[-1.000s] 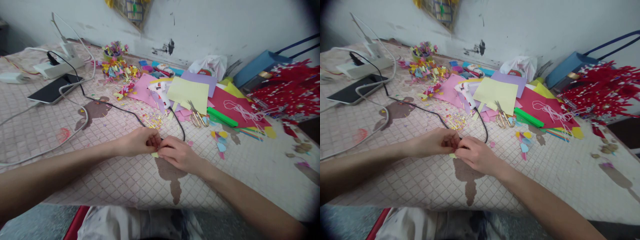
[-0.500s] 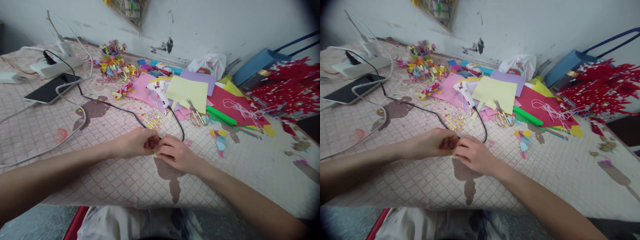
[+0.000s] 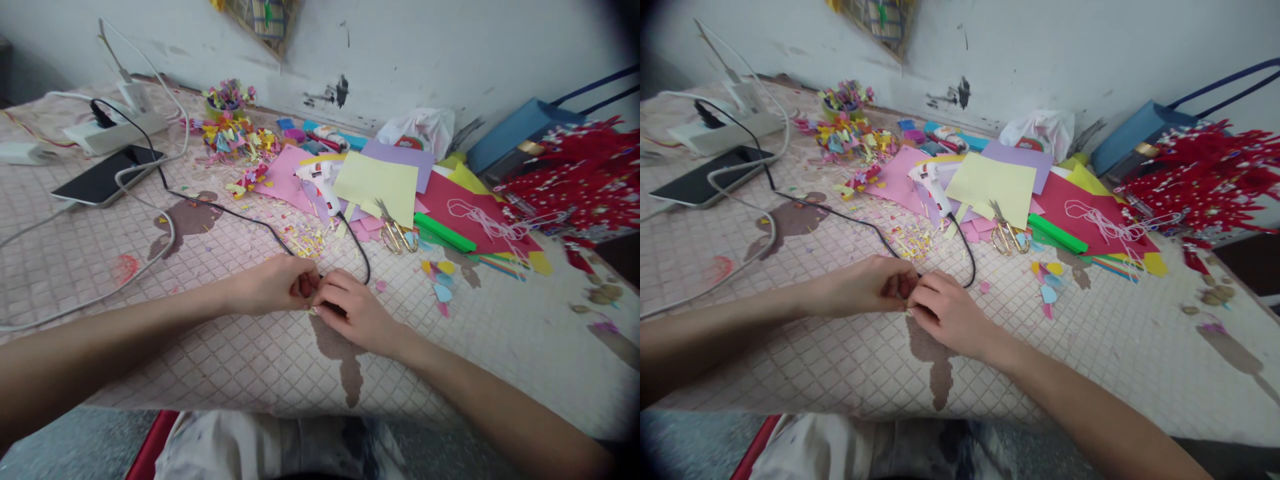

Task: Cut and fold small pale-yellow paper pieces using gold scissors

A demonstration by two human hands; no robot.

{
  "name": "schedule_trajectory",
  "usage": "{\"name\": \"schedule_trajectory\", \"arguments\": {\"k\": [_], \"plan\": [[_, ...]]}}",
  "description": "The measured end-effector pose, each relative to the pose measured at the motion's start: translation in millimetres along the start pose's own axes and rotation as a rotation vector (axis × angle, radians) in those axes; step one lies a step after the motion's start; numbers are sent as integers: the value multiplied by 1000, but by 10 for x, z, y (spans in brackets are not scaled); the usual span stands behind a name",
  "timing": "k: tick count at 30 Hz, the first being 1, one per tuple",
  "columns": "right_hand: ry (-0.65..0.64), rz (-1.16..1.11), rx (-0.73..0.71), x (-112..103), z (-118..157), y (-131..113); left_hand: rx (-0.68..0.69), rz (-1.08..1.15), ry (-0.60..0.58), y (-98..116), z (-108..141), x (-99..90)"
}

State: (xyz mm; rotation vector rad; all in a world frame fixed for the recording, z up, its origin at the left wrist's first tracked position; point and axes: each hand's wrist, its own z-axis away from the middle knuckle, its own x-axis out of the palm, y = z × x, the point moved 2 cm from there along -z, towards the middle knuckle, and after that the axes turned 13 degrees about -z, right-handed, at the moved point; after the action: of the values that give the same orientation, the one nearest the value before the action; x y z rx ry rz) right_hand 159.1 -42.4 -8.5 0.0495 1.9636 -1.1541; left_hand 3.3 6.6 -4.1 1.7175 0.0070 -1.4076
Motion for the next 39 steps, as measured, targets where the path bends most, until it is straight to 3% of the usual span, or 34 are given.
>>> {"name": "schedule_trajectory", "arguments": {"k": [8,17,25,39], "plan": [[27,39,88,28,6,-36,-1,-17,7,11,4,-5],[66,51,93,56,6,-23,11,7,-5,-21,-1,6],[-40,-31,40,-50,2,-3,-1,-22,-21,2,6,1],[-10,-28,54,-28,4,-11,-33,-95,21,31,9,33]]}}
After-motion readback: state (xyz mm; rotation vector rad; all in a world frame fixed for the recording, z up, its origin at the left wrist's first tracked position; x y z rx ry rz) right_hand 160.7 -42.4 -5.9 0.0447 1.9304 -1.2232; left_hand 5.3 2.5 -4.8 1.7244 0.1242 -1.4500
